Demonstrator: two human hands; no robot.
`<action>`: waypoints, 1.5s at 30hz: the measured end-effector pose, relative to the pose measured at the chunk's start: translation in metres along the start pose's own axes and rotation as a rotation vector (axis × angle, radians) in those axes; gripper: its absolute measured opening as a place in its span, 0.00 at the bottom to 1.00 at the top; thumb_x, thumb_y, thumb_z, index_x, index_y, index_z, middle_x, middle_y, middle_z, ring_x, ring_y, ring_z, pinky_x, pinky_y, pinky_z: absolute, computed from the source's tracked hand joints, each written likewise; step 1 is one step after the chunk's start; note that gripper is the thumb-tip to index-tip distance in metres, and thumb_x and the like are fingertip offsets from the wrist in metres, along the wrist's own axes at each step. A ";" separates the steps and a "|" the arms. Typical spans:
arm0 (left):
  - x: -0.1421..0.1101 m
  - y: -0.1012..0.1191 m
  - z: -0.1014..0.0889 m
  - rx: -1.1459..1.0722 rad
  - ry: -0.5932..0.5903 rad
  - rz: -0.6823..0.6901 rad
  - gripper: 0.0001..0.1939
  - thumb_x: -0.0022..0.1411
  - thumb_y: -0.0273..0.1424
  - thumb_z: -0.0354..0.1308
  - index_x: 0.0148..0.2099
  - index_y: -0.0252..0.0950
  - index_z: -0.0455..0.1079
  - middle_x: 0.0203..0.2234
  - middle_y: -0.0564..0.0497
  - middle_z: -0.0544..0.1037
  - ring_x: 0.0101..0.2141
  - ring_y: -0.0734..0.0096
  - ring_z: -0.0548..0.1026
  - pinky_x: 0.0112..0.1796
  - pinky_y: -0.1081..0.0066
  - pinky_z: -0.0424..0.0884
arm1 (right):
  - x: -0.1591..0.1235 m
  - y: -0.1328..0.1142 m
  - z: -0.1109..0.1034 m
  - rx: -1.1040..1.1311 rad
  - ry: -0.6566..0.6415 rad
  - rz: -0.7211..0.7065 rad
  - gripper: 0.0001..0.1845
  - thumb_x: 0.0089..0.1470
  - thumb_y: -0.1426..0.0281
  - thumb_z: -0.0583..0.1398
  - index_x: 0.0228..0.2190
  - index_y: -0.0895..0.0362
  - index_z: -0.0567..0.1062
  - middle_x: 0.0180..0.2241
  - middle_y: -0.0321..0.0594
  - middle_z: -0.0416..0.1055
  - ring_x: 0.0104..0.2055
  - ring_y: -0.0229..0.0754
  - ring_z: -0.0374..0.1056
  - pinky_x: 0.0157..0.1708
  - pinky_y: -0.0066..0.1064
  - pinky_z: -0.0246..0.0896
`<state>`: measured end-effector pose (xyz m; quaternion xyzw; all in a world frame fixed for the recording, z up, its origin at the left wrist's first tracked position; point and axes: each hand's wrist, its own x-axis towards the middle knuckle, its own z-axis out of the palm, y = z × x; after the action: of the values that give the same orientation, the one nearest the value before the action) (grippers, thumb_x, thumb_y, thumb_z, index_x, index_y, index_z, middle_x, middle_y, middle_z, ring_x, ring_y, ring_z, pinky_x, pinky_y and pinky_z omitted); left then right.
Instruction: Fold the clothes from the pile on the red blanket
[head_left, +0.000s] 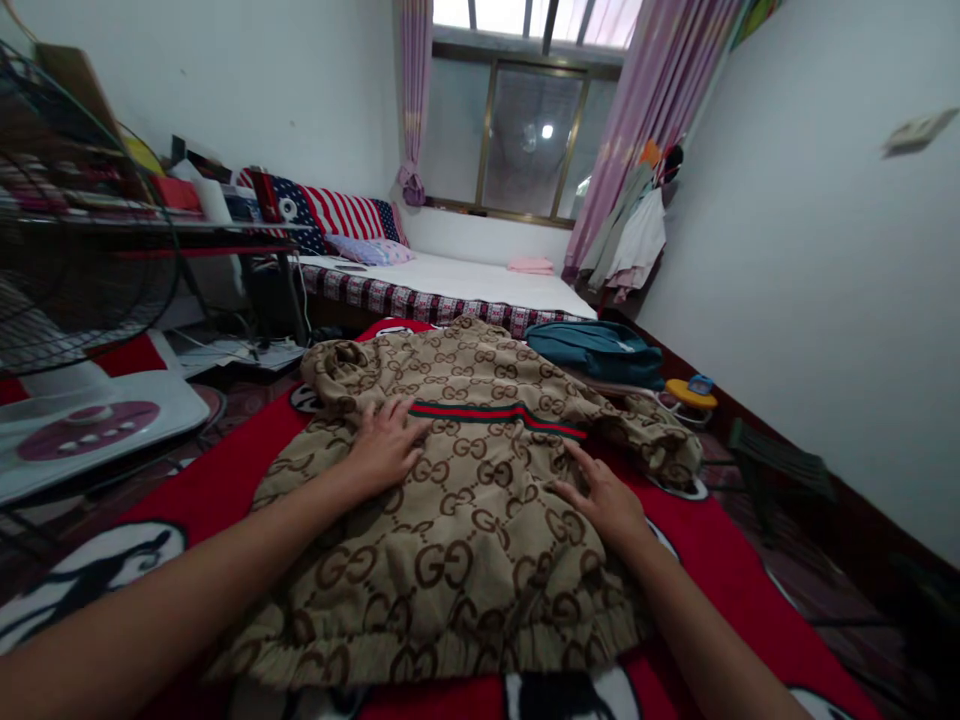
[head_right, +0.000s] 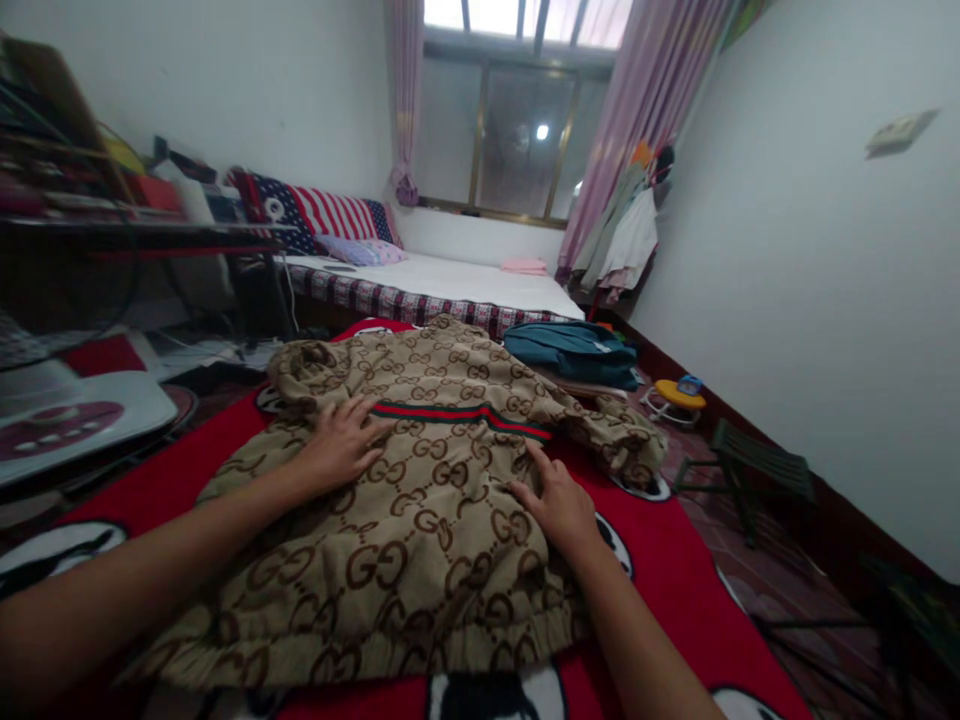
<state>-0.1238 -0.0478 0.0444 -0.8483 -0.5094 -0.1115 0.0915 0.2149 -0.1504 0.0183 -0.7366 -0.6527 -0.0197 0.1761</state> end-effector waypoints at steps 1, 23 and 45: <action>-0.005 -0.004 -0.005 -0.072 -0.079 0.089 0.21 0.60 0.41 0.56 0.55 0.47 0.71 0.61 0.46 0.63 0.62 0.53 0.57 0.60 0.51 0.48 | -0.005 0.006 -0.001 0.048 -0.006 -0.028 0.32 0.57 0.54 0.56 0.61 0.48 0.61 0.45 0.45 0.72 0.45 0.51 0.72 0.40 0.38 0.67; -0.021 -0.073 -0.045 0.086 -0.282 0.041 0.21 0.50 0.21 0.52 0.44 0.43 0.76 0.35 0.49 0.77 0.42 0.58 0.72 0.44 0.66 0.67 | -0.025 -0.022 -0.037 0.903 -0.352 0.020 0.28 0.47 0.65 0.60 0.51 0.58 0.72 0.49 0.46 0.74 0.50 0.52 0.71 0.51 0.46 0.65; 0.063 0.076 0.057 -0.233 0.023 0.037 0.30 0.65 0.47 0.47 0.65 0.41 0.59 0.65 0.40 0.55 0.65 0.51 0.51 0.61 0.49 0.47 | 0.150 0.015 -0.037 0.099 0.266 0.078 0.22 0.48 0.76 0.57 0.47 0.62 0.74 0.46 0.49 0.75 0.47 0.49 0.71 0.46 0.35 0.64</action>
<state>-0.0228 -0.0148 0.0048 -0.8612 -0.4761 -0.1778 0.0004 0.2585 -0.0194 0.0884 -0.7427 -0.5946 -0.0780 0.2979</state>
